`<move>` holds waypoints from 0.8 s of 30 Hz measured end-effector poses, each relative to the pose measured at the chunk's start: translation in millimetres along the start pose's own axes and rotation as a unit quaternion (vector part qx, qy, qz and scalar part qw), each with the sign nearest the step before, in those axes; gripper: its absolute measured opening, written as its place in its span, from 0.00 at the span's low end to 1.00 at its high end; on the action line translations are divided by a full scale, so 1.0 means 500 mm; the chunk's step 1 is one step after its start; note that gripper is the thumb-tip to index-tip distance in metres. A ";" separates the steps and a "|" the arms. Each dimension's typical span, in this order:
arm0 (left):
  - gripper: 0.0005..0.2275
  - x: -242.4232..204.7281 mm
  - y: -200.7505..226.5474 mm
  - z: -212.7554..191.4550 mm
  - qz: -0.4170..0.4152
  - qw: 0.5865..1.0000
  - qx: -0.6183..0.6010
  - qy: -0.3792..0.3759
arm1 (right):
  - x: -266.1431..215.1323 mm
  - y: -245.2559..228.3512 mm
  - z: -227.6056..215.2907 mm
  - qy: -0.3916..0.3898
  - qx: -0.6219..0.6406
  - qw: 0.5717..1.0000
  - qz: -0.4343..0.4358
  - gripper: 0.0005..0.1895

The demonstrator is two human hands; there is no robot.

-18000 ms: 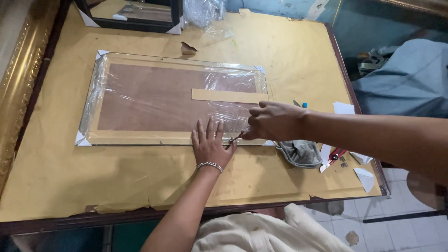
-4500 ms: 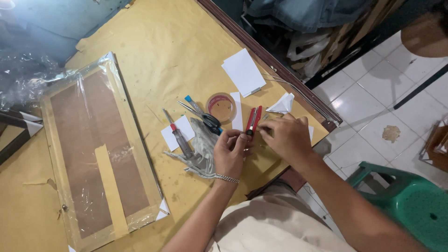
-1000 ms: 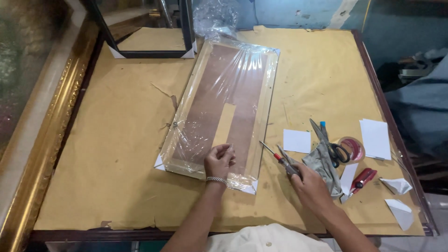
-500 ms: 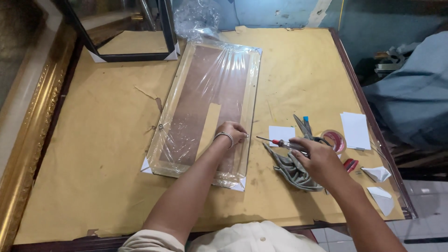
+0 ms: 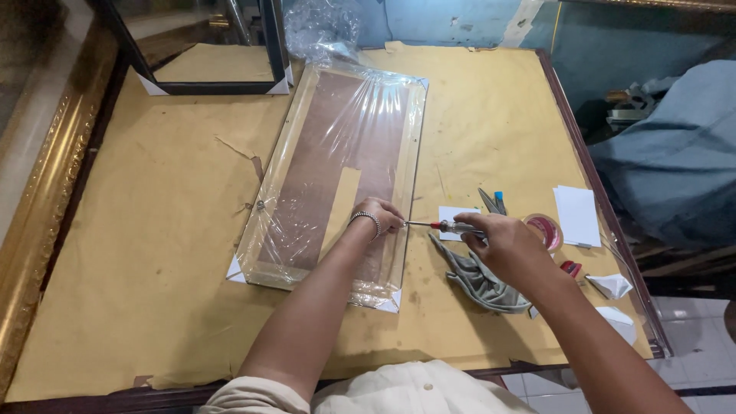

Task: The person is preparing and attaching protective cardboard corners to a picture frame using scissors and tape.

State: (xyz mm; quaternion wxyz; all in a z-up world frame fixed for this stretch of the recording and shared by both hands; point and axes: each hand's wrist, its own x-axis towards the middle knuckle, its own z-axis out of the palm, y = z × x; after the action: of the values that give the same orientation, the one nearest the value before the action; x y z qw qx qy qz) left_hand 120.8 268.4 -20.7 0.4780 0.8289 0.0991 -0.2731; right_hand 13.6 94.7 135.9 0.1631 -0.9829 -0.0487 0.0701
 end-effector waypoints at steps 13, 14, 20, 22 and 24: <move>0.09 0.017 -0.010 0.014 0.002 1.000 -0.025 0.002 | 0.009 -0.006 0.004 -0.006 -0.031 0.999 -0.014 0.18; 0.09 0.027 -0.015 0.020 0.005 1.000 -0.018 0.004 | 0.010 -0.008 0.002 -0.005 -0.049 0.999 -0.023 0.18; 0.09 -0.026 0.022 -0.002 -0.011 1.000 0.008 0.002 | 0.031 0.005 0.011 0.043 -0.074 0.993 -0.082 0.18; 0.09 -0.022 0.022 0.000 -0.010 1.000 0.009 0.000 | 0.045 0.002 0.009 0.045 -0.094 0.989 -0.108 0.17; 0.09 -0.022 0.024 0.000 -0.010 1.000 0.011 -0.002 | 0.059 -0.002 0.005 0.046 -0.113 0.984 -0.132 0.15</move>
State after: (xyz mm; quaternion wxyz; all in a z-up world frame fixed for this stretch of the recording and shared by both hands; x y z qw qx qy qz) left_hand 116.7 263.2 -6.0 0.4665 0.8323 0.1038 -0.2809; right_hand 42.1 99.9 130.2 0.0605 -0.9822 -0.1779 -0.0033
